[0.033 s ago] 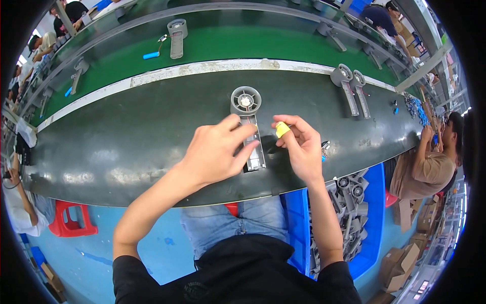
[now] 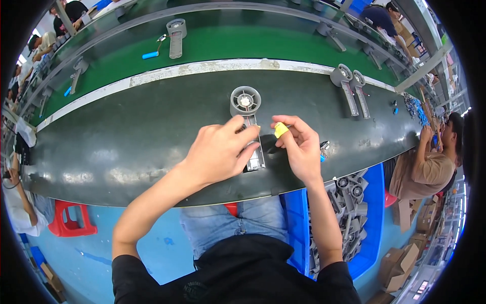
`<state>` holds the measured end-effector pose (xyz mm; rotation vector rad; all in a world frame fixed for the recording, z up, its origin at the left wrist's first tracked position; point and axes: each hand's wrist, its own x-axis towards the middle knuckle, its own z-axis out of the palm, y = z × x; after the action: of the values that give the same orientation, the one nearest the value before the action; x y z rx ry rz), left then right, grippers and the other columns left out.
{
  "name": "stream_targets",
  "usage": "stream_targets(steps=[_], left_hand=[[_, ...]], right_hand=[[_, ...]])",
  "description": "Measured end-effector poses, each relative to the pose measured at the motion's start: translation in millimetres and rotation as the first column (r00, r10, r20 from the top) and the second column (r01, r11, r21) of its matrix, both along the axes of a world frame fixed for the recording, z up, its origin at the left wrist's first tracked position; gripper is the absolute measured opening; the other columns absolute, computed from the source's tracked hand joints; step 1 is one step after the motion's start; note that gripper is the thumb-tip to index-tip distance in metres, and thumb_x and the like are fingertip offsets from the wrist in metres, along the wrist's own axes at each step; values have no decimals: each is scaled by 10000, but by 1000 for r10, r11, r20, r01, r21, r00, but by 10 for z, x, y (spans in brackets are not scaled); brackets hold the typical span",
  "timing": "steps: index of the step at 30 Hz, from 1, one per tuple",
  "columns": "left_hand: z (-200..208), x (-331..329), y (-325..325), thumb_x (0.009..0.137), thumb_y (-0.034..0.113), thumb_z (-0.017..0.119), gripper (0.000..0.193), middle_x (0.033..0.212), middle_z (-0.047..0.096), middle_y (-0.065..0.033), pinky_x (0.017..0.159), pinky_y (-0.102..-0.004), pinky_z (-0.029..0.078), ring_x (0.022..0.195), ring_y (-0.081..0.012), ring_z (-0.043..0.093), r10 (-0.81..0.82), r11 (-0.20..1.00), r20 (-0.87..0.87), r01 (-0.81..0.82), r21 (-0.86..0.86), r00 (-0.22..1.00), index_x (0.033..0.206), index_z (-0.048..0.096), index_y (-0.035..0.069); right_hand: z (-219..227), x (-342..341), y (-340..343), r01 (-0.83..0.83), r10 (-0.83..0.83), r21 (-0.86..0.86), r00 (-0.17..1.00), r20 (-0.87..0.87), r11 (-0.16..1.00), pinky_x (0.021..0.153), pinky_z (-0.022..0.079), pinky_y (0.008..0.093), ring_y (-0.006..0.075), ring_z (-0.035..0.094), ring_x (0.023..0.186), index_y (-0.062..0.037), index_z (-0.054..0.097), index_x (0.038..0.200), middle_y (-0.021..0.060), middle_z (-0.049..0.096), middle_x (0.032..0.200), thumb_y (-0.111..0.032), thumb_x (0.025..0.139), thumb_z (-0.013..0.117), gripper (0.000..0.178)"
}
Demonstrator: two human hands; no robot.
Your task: The person assembles small yellow and blue electronic components by hand at a manual assembly station.
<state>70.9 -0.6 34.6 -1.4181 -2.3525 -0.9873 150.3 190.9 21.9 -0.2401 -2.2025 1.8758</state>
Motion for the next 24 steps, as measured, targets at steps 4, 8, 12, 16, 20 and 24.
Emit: stream_targets(steps=[4,8,12,16,20,24], left_hand=[[-125,-61,89,789,155,756,171,751,515,-77,511,-390,466,558,-275,584,8,995,-120,-20,-93,993,929,677,98],[-100,-88,35,798,131,747,153,756,528,-77,509,-384,469,554,-276,583,78,997,-42,-79,-26,996,929,678,93],[-146,-125,-44,818,85,732,105,725,543,-78,493,-351,445,533,-249,561,139,990,46,-140,26,989,904,679,56],[-148,-174,-80,830,53,728,85,707,576,-64,495,-301,412,536,-171,536,84,979,278,-131,157,957,901,693,22],[-141,-192,-118,844,44,727,88,705,604,-41,528,-262,390,581,-99,500,81,960,423,-185,211,903,916,714,-3],[-139,-201,-150,858,16,694,128,760,606,-64,544,-264,396,588,-120,497,60,963,441,-168,210,896,982,695,-15]], right_hand=[[-66,-65,-22,9,-7,64,1000,-23,998,660,465,187,39,566,734,5,660,1138,51,655,1033,-6,949,546,220],[-105,-157,-58,-12,35,189,992,-118,982,595,447,189,29,528,629,17,686,1076,52,638,1008,59,839,573,266],[-69,-255,-136,-37,89,284,981,-172,958,511,381,205,25,432,512,2,711,1038,65,675,1016,60,795,608,271],[-94,-312,-185,-84,160,343,967,-197,935,490,366,207,32,424,497,-14,719,1049,75,700,1029,36,806,646,258],[-181,-393,-237,-83,195,392,947,-257,916,487,375,212,38,478,526,-29,726,1060,70,708,1017,15,833,665,239],[-228,-416,-263,-21,156,411,942,-298,911,473,370,210,30,474,517,-21,731,1021,61,703,986,16,816,678,215]])
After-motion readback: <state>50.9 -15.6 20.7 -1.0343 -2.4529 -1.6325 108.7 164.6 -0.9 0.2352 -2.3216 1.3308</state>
